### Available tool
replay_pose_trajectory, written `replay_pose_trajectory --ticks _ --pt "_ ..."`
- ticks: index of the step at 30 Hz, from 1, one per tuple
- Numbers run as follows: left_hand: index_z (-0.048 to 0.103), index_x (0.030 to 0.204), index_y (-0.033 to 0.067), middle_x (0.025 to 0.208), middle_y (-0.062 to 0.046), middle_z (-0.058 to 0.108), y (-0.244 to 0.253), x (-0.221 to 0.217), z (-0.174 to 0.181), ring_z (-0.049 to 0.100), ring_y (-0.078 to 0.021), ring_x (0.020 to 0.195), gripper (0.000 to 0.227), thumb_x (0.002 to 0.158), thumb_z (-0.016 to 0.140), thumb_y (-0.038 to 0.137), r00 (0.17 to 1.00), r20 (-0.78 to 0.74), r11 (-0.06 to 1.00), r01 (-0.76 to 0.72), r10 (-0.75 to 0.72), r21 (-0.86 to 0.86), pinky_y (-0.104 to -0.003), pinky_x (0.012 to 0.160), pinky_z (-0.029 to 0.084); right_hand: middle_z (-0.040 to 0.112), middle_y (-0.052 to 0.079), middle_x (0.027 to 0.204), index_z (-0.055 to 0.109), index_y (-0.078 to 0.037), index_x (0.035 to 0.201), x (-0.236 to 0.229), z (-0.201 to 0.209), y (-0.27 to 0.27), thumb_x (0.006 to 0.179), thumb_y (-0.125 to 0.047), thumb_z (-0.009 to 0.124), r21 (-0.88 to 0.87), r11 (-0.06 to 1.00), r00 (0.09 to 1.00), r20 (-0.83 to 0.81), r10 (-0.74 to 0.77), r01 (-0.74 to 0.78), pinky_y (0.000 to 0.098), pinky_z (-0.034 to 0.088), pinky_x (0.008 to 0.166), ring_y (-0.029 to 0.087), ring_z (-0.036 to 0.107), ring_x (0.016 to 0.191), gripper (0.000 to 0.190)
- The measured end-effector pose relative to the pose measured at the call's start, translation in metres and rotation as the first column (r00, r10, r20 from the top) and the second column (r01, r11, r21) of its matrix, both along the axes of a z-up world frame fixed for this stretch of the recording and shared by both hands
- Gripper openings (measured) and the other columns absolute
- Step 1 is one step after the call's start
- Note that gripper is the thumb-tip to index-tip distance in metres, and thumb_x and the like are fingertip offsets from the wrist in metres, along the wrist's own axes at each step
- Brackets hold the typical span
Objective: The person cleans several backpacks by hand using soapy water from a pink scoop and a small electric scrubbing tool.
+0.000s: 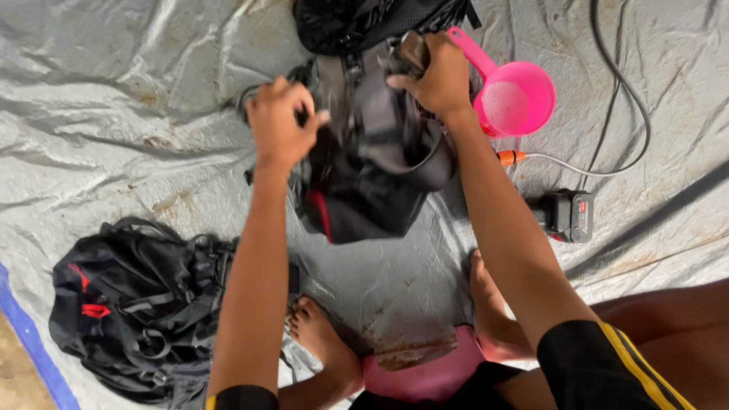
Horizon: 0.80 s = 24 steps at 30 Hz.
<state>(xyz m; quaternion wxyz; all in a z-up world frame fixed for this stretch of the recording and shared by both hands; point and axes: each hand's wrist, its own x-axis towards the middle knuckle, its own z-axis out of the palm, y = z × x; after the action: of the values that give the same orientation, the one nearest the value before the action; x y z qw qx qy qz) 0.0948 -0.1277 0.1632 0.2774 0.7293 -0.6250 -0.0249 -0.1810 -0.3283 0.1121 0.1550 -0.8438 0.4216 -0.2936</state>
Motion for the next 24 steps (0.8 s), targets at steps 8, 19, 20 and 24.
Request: replay_pose_trajectory --ticks 8,19,20,24 --pt "0.054 0.102 0.0174 0.134 -0.009 0.047 0.058 -0.059 -0.154 0.059 -0.0431 0.122 0.026 0.104 0.08 0.018 0.966 -0.144 0.953 0.239 -0.214 0.185 -0.054 0.094 0.06 0.081 0.022 0.087 0.076 0.007 0.124 0.019 0.027 0.132 0.067 -0.07 0.095 0.877 0.438 0.714 -0.178 0.677 -0.197 0.0404 0.065 0.066 0.027 0.074 0.051 0.098" --pt "0.025 0.174 0.0027 0.174 -0.035 0.029 0.048 -0.056 -0.181 0.047 -0.0551 0.154 0.117 0.096 0.096 0.053 0.437 -0.845 0.936 -0.298 0.307 0.186 -0.066 0.118 0.054 0.075 0.021 0.12 0.071 -0.002 0.121 -0.016 -0.074 0.153 0.085 -0.044 0.091 0.393 0.799 0.824 -0.527 -0.209 0.455 0.0605 0.067 0.091 0.045 0.081 0.105 0.059" --pt "0.022 0.179 0.0123 0.18 -0.03 0.018 0.047 -0.054 -0.191 0.04 -0.0551 0.158 0.111 0.099 0.094 0.042 0.444 -0.85 0.945 -0.283 0.282 0.165 -0.065 0.122 0.049 0.062 0.02 0.126 0.069 -0.001 0.121 -0.026 -0.086 0.151 0.083 -0.045 0.094 0.358 0.754 0.806 -0.463 -0.37 0.551 0.0608 0.068 0.088 0.047 0.077 0.107 0.063" --pt "0.033 0.18 0.0224 0.181 -0.034 0.023 0.038 -0.071 -0.128 0.036 -0.0565 0.162 0.086 0.109 0.072 -0.002 0.277 -0.953 0.985 -0.152 0.124 0.084 -0.058 0.124 0.043 0.046 0.026 0.141 0.067 -0.001 0.125 -0.045 -0.152 0.147 0.085 -0.063 0.091 0.415 0.597 0.727 -0.41 -0.55 0.686 0.0678 0.066 0.09 0.054 0.07 0.115 0.078"
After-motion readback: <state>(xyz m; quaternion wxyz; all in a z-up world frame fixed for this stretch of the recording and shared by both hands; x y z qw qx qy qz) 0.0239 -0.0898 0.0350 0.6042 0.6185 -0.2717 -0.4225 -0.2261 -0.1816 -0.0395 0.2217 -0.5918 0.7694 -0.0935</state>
